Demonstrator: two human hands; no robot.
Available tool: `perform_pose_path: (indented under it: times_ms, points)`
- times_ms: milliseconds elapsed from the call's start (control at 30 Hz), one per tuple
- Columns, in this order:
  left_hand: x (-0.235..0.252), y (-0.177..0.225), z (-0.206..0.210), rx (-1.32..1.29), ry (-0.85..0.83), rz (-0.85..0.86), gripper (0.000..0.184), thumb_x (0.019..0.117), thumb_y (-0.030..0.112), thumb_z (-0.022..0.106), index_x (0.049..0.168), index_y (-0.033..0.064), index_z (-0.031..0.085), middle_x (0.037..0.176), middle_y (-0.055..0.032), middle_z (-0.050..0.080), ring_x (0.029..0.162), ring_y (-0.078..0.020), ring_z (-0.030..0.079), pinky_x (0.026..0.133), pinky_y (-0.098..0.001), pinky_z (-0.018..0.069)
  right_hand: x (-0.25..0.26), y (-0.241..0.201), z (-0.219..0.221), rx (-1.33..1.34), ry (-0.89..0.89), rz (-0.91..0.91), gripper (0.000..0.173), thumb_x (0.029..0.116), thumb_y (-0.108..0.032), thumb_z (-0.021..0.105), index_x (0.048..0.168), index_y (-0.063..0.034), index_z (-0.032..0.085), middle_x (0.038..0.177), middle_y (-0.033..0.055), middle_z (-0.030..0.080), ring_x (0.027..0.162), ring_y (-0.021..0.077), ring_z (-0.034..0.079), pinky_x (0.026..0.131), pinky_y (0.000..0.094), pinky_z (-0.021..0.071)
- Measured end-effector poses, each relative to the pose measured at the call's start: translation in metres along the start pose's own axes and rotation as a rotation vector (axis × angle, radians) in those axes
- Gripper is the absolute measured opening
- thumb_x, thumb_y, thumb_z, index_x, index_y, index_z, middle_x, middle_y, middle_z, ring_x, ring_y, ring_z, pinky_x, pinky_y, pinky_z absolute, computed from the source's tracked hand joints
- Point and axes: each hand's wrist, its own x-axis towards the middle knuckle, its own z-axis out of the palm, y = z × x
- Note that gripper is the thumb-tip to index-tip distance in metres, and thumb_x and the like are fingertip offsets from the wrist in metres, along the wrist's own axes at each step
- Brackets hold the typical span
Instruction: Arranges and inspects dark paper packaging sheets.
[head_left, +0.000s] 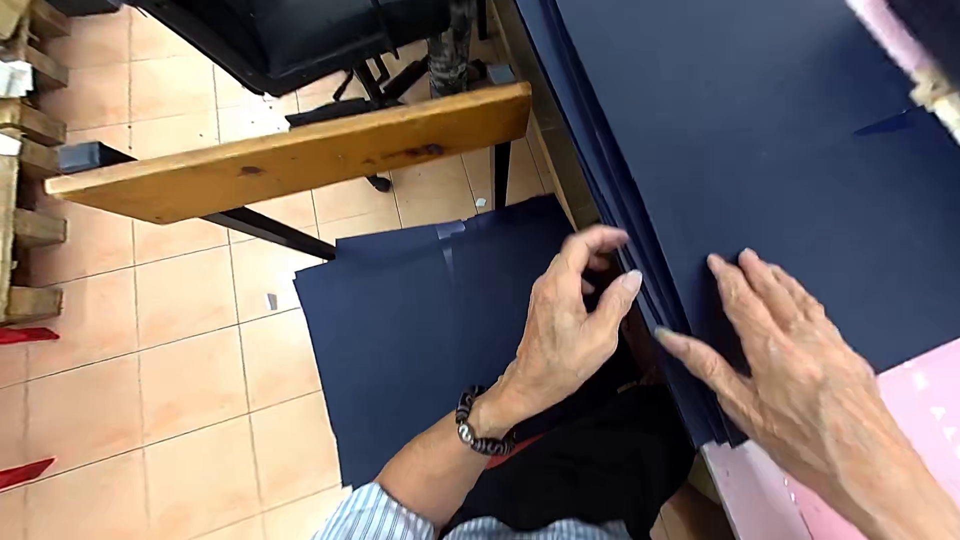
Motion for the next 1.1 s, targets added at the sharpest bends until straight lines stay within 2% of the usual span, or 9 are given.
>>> perform_pose_path:
  times_ms: [133, 267, 367, 567, 667, 733, 833, 1033, 1100]
  points:
    - [-0.005, 0.004, 0.001, -0.149, -0.048, -0.150, 0.057, 0.1003, 0.010, 0.063, 0.148, 0.0066, 0.032, 0.096, -0.0051, 0.070, 0.074, -0.0076, 0.066, 0.063, -0.0192, 0.0545, 0.001, 0.000, -0.005, 0.043, -0.042, 0.019, 0.072, 0.1037, -0.054, 0.043, 0.148, 0.0024, 0.050, 0.148, 0.0323, 0.050, 0.137, 0.0516, 0.049, 0.109, 0.0647, 0.0399]
    - [-0.006, 0.011, -0.002, -0.126, -0.083, -0.102, 0.056, 0.1018, 0.009, 0.060, 0.152, 0.0037, 0.037, 0.092, -0.0075, 0.069, 0.069, -0.0096, 0.065, 0.060, -0.0194, 0.0545, 0.007, 0.001, -0.009, 0.056, -0.042, -0.008, 0.069, 0.1051, -0.052, 0.040, 0.149, 0.0002, 0.051, 0.145, 0.0291, 0.054, 0.134, 0.0489, 0.052, 0.107, 0.0632, 0.0419]
    - [-0.005, 0.017, -0.008, -0.139, -0.111, -0.092, 0.052, 0.1012, 0.009, 0.061, 0.149, 0.0067, 0.041, 0.090, -0.0075, 0.069, 0.066, -0.0107, 0.063, 0.056, -0.0198, 0.0527, 0.012, 0.002, -0.011, 0.119, -0.082, 0.012, 0.072, 0.1059, -0.055, 0.037, 0.152, -0.0010, 0.046, 0.154, 0.0295, 0.044, 0.140, 0.0493, 0.045, 0.111, 0.0648, 0.0366]
    - [0.007, 0.027, -0.003, -0.289, -0.122, -0.146, 0.046, 0.1054, 0.015, 0.055, 0.148, 0.0107, 0.038, 0.097, -0.0024, 0.069, 0.072, -0.0062, 0.068, 0.065, -0.0218, 0.0582, -0.005, 0.002, -0.018, 0.198, -0.019, -0.006, 0.075, 0.1040, -0.059, 0.041, 0.151, -0.0006, 0.048, 0.156, 0.0240, 0.044, 0.146, 0.0418, 0.041, 0.117, 0.0640, 0.0315]
    - [0.009, 0.033, 0.004, -0.258, -0.115, -0.214, 0.052, 0.1045, 0.024, 0.059, 0.147, 0.0101, 0.032, 0.109, -0.0039, 0.066, 0.084, -0.0079, 0.069, 0.073, -0.0266, 0.0601, -0.010, -0.012, -0.007, 0.262, 0.021, -0.043, 0.064, 0.1077, -0.047, 0.041, 0.147, 0.0026, 0.052, 0.152, 0.0239, 0.050, 0.142, 0.0416, 0.046, 0.114, 0.0623, 0.0354]
    - [0.009, 0.032, -0.003, -0.181, -0.141, -0.241, 0.069, 0.0972, 0.013, 0.069, 0.152, 0.0087, 0.028, 0.126, -0.0091, 0.063, 0.099, -0.0126, 0.069, 0.084, -0.0322, 0.0597, -0.015, -0.022, -0.006, 0.374, 0.003, -0.134, 0.055, 0.1087, -0.037, 0.043, 0.144, 0.0032, 0.054, 0.149, 0.0213, 0.054, 0.142, 0.0357, 0.049, 0.116, 0.0541, 0.0368]
    - [0.018, 0.033, -0.040, -0.023, -0.206, -0.267, 0.067, 0.0945, 0.005, 0.069, 0.152, 0.0131, 0.035, 0.128, -0.0083, 0.064, 0.097, -0.0151, 0.070, 0.080, -0.0339, 0.0614, -0.019, -0.007, -0.022, 0.510, 0.028, -0.222, 0.043, 0.1066, -0.024, 0.052, 0.140, 0.0023, 0.060, 0.141, 0.0170, 0.062, 0.133, 0.0220, 0.059, 0.114, 0.0345, 0.0451]
    - [0.108, 0.030, -0.115, 0.490, -0.192, -0.242, 0.048, 0.0901, 0.011, 0.075, 0.135, 0.0045, 0.060, 0.113, -0.0104, 0.071, 0.094, -0.0139, 0.070, 0.085, -0.0371, 0.0594, -0.045, 0.098, -0.037, 0.118, 0.043, 0.410, 0.048, 0.1083, -0.026, 0.050, 0.139, 0.0103, 0.052, 0.137, 0.0338, 0.056, 0.126, 0.0535, 0.054, 0.103, 0.0682, 0.0411]
    - [0.142, 0.034, -0.131, 0.711, -0.206, -0.164, 0.043, 0.0934, 0.012, 0.072, 0.134, 0.0006, 0.061, 0.121, -0.0201, 0.068, 0.107, -0.0271, 0.068, 0.096, -0.0511, 0.0524, -0.057, 0.104, -0.027, 0.069, 0.024, 0.425, 0.047, 0.1077, -0.025, 0.051, 0.134, 0.0132, 0.054, 0.130, 0.0373, 0.057, 0.122, 0.0572, 0.054, 0.099, 0.0704, 0.0420]
